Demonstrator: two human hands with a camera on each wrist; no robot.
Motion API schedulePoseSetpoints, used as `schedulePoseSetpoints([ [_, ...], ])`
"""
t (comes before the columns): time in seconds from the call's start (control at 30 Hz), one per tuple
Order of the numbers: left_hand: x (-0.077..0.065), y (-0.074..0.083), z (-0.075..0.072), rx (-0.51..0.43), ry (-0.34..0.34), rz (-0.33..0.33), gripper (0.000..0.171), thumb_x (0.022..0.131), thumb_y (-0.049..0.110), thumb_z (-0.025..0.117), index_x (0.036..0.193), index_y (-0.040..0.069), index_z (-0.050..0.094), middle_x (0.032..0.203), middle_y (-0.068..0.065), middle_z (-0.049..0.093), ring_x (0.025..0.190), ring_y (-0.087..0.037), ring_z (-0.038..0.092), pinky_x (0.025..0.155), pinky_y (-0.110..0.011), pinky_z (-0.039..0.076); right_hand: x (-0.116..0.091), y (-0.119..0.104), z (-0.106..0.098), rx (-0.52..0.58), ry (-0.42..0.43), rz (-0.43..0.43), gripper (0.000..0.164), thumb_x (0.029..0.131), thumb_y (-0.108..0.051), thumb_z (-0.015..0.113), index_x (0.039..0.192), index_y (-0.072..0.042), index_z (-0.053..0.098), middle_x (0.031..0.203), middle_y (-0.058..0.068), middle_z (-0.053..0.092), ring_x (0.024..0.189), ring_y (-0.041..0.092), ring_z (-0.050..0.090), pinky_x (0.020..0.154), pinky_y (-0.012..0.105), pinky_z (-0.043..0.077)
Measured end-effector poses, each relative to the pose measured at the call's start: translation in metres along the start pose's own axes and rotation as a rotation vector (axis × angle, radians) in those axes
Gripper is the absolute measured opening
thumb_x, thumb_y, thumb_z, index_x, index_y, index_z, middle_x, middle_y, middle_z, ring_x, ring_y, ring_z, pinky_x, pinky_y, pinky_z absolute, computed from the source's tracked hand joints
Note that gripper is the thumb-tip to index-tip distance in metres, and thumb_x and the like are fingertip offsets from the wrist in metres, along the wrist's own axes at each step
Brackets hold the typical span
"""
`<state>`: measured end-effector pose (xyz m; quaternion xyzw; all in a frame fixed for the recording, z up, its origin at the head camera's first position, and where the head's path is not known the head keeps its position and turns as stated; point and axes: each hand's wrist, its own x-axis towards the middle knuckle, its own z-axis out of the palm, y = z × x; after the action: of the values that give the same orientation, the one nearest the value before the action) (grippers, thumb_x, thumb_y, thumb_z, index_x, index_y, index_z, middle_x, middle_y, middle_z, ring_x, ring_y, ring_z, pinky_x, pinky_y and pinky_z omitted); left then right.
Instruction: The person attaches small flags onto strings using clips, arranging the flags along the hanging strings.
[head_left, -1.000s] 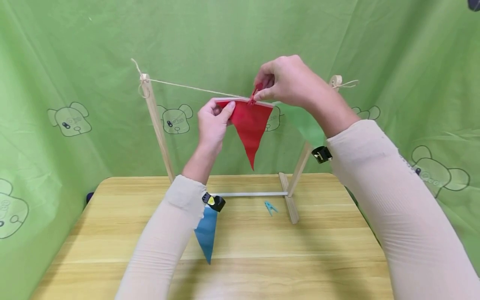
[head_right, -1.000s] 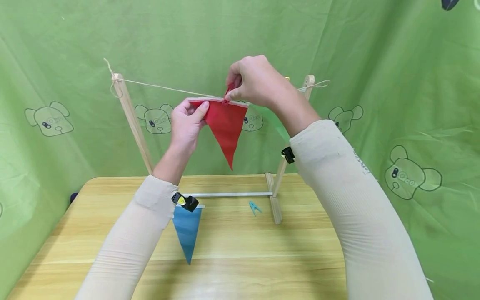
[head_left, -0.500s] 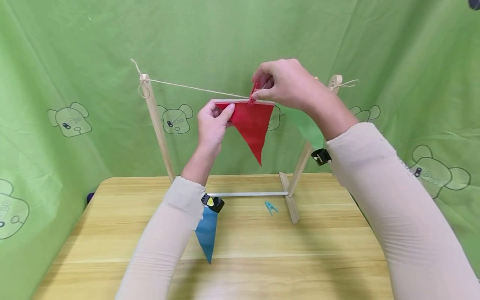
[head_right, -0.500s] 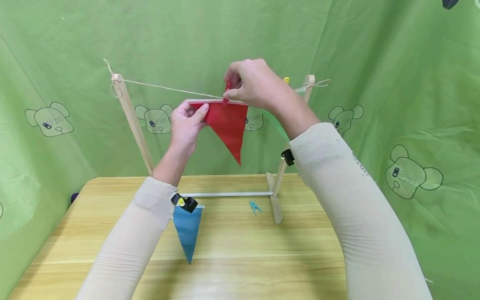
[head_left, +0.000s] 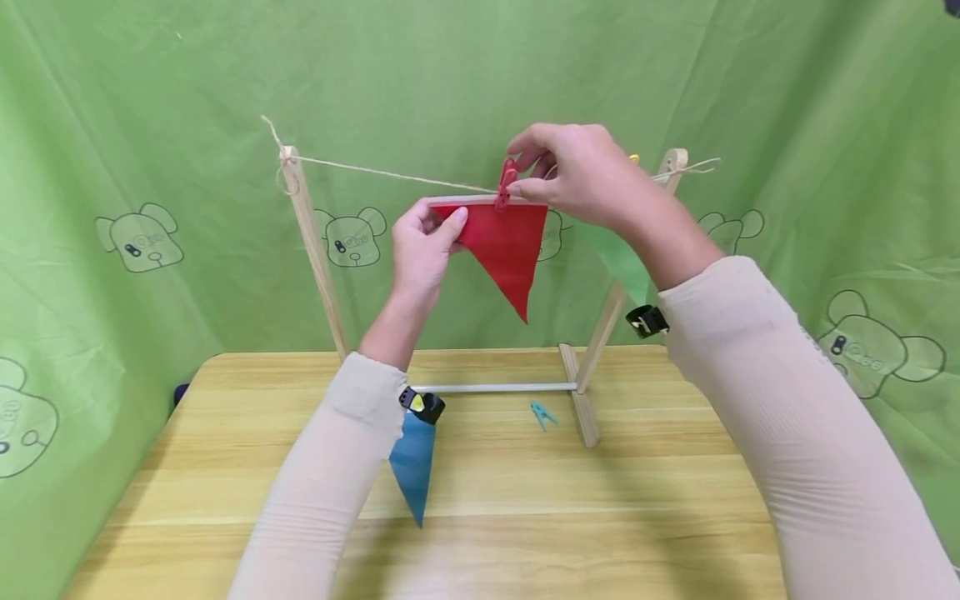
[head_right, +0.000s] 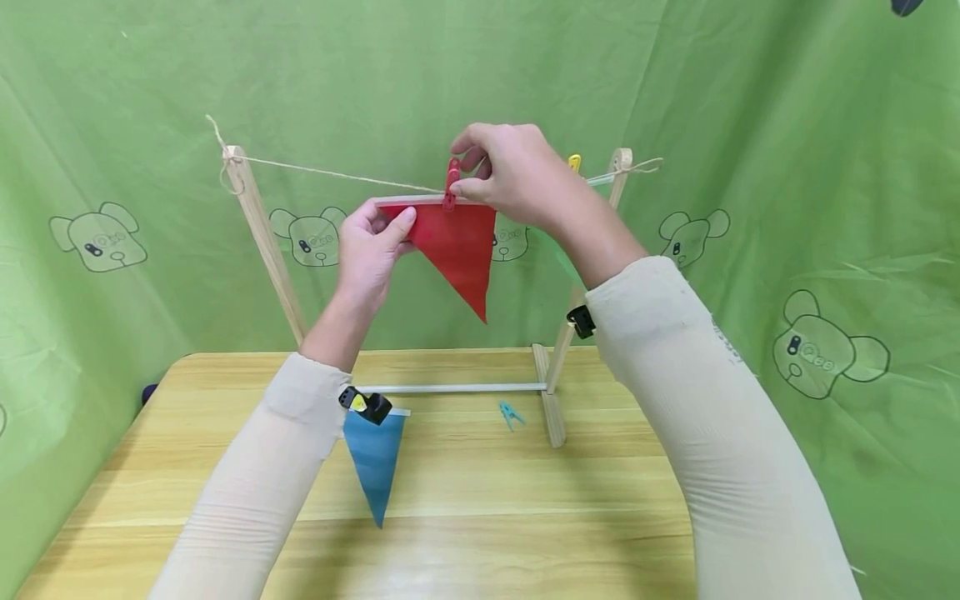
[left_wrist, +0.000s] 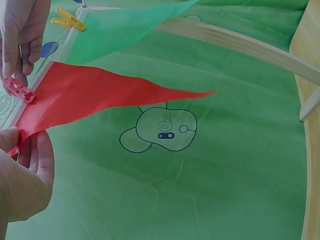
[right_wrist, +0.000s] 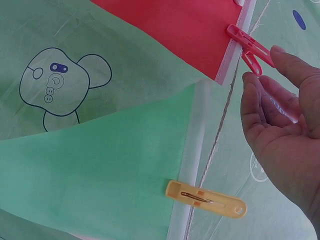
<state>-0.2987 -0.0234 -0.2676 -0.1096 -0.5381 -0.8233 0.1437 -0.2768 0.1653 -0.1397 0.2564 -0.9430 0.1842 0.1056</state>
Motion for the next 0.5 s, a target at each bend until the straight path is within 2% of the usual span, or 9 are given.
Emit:
schedulePoseSetpoints([
  [0.2,0.0,0.002,0.0,0.014,-0.014,-0.003,0.018,0.096,-0.003,0.068,0.114,-0.005,0.068,0.093,-0.007,0.069,0.079,-0.016,0.069,0.073,-0.029,0.063,-0.01,0.005,0.0,0.056,0.043,0.021,0.049,0.097,-0.028,0.074,0.139,-0.009,0.06,0.129,0.009,0.067,0.112,0.023,0.066,0.097,0.04,0.055],
  [0.5,0.0,0.0,-0.003,0.06,-0.033,-0.01,0.02,0.096,0.002,0.07,0.115,-0.006,0.068,0.093,-0.006,0.069,0.084,-0.016,0.07,0.08,-0.033,0.064,-0.033,0.015,0.01,0.163,0.151,-0.006,0.042,0.098,-0.022,0.072,0.136,-0.005,0.062,0.131,0.008,0.067,0.115,0.018,0.066,0.105,0.036,0.054],
])
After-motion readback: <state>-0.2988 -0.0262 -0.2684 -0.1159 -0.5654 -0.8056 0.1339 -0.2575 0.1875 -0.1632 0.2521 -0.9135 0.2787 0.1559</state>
